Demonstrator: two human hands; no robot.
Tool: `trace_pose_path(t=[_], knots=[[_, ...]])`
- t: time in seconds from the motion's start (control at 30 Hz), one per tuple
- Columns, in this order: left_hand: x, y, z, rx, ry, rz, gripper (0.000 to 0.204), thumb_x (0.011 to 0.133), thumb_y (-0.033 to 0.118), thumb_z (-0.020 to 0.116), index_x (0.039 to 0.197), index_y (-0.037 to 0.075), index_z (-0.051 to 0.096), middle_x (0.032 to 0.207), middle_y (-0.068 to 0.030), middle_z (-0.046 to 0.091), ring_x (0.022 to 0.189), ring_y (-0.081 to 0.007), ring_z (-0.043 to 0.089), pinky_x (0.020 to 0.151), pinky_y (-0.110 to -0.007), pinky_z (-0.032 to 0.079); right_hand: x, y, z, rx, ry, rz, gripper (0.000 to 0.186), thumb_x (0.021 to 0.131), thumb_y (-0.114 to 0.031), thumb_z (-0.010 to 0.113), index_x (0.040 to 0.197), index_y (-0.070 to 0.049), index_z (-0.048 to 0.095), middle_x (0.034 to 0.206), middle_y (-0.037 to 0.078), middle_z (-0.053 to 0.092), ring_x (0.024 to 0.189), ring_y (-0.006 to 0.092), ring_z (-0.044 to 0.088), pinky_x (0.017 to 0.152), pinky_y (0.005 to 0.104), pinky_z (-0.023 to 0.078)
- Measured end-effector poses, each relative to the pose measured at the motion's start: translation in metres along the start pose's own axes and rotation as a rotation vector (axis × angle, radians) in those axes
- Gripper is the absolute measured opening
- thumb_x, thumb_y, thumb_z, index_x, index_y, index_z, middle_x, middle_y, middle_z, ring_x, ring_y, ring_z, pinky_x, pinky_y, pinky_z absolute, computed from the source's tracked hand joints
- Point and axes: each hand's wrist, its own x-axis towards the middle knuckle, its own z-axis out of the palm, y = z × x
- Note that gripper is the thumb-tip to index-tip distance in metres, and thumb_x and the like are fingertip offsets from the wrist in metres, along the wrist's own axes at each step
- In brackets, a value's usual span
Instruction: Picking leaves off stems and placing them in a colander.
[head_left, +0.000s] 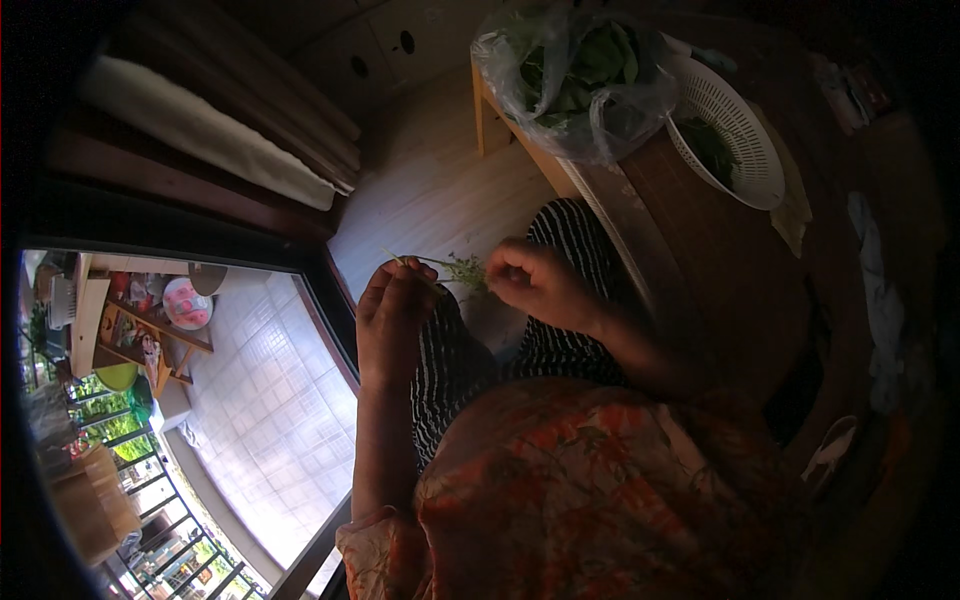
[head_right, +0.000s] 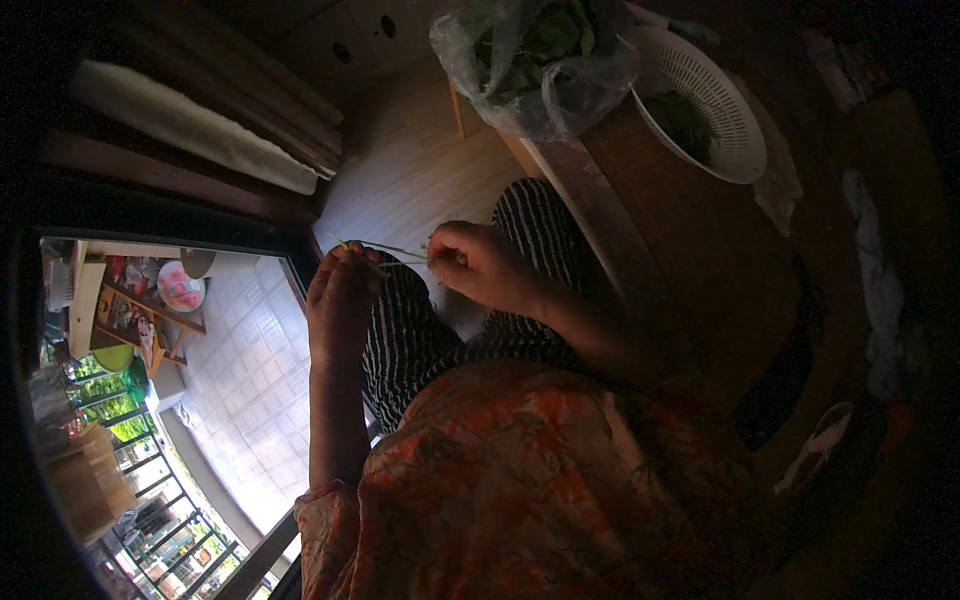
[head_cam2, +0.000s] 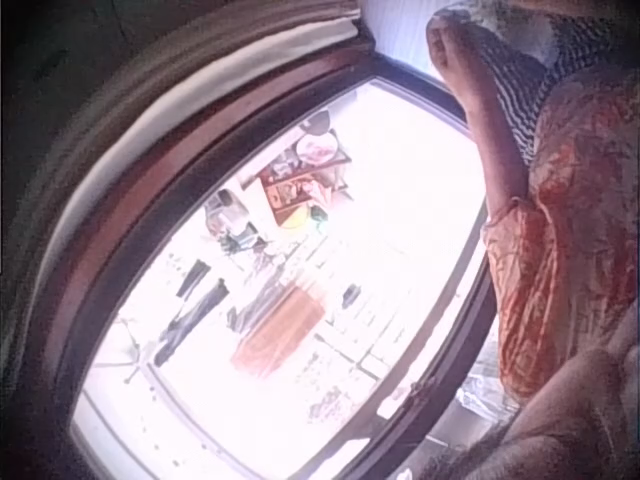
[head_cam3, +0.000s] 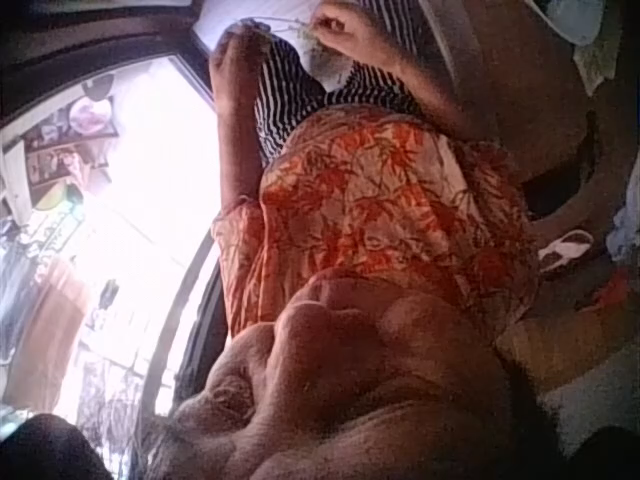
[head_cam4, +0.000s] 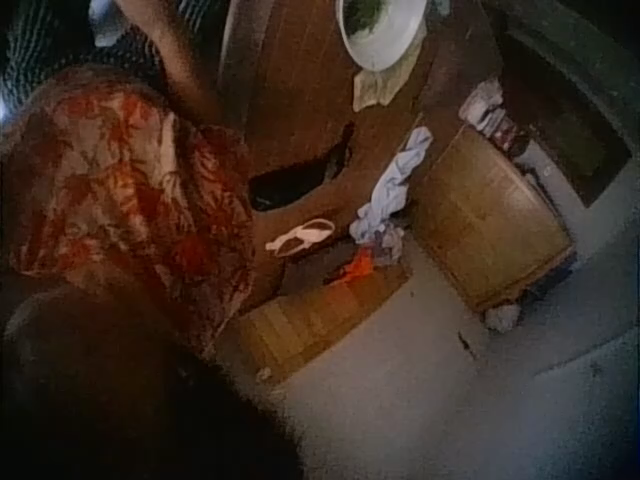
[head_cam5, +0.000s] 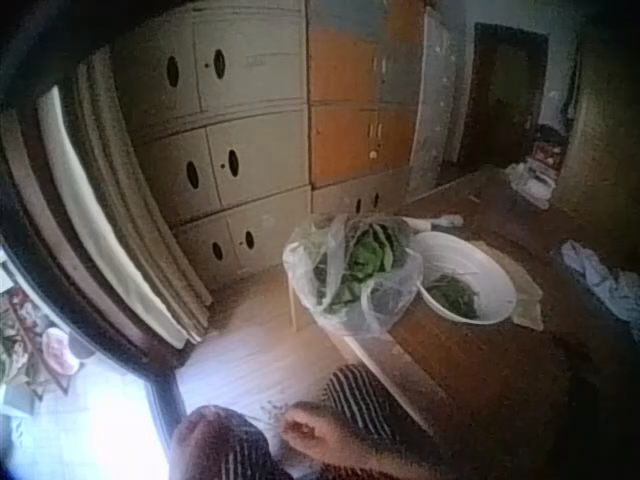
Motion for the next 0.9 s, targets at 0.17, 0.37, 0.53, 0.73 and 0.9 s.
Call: trace_pose_path(t=[0.17, 0.37, 0.53, 0.73, 0.9], knots=[[0.002, -0.007, -0.002, -0.001, 0.044, -0.008, 0.017, 0.099, 0.019, 0.056, 0.104, 0.003, 0.059, 0.092, -0.0066, 0.064, 0.074, -0.0107, 0.056, 0.064, -0.023, 0.045, -0.010, -0.011, 0.011, -0.243, -0.062, -0.168, 0.006, 0.087, -0.003, 0.063, 0.092, -0.002, 0.060, 0.086, 0.006, 0.060, 0.079, 0.0164, 0.060, 0.069, 0.0290, 0.048], [0.005, -0.001, 0.000, -0.043, 0.137, 0.085, 0.016, 0.099, 0.018, 0.054, 0.103, 0.003, 0.059, 0.092, -0.0092, 0.064, 0.072, -0.0131, 0.057, 0.066, -0.024, 0.046, -0.015, -0.004, 0.013, -0.181, -0.037, -0.153, 0.006, 0.087, -0.001, 0.063, 0.092, -0.001, 0.060, 0.087, 0.006, 0.060, 0.080, 0.0155, 0.061, 0.069, 0.0295, 0.049], [0.010, -0.005, -0.010, -0.265, 0.062, 0.019, 0.015, 0.098, 0.016, 0.052, 0.104, 0.004, 0.059, 0.093, -0.0099, 0.064, 0.076, -0.0147, 0.058, 0.067, -0.024, 0.045, -0.018, 0.000, 0.012, -0.012, 0.011, -0.111, 0.007, 0.086, -0.003, 0.062, 0.091, -0.001, 0.057, 0.081, 0.008, 0.058, 0.075, 0.0172, 0.059, 0.070, 0.0321, 0.048], [-0.005, -0.012, 0.003, 0.090, -0.054, -0.008, 0.028, 0.101, 0.022, 0.051, 0.117, 0.000, 0.058, 0.093, -0.0076, 0.065, 0.076, -0.0109, 0.057, 0.070, -0.022, 0.044, -0.002, 0.000, 0.010, 0.208, -0.022, -0.229, 0.008, 0.088, -0.003, 0.061, 0.095, -0.003, 0.056, 0.097, 0.005, 0.057, 0.086, 0.0120, 0.056, 0.072, 0.0272, 0.047], [-0.007, -0.023, 0.006, 0.065, -0.153, -0.100, 0.033, 0.103, 0.024, 0.047, 0.123, 0.000, 0.057, 0.110, -0.0097, 0.066, 0.093, -0.0171, 0.065, 0.081, -0.029, 0.051, 0.007, -0.010, 0.013, 0.453, -0.047, -0.168, 0.008, 0.092, -0.005, 0.058, 0.100, -0.003, 0.056, 0.101, 0.005, 0.055, 0.092, 0.0101, 0.056, 0.078, 0.0262, 0.049]])
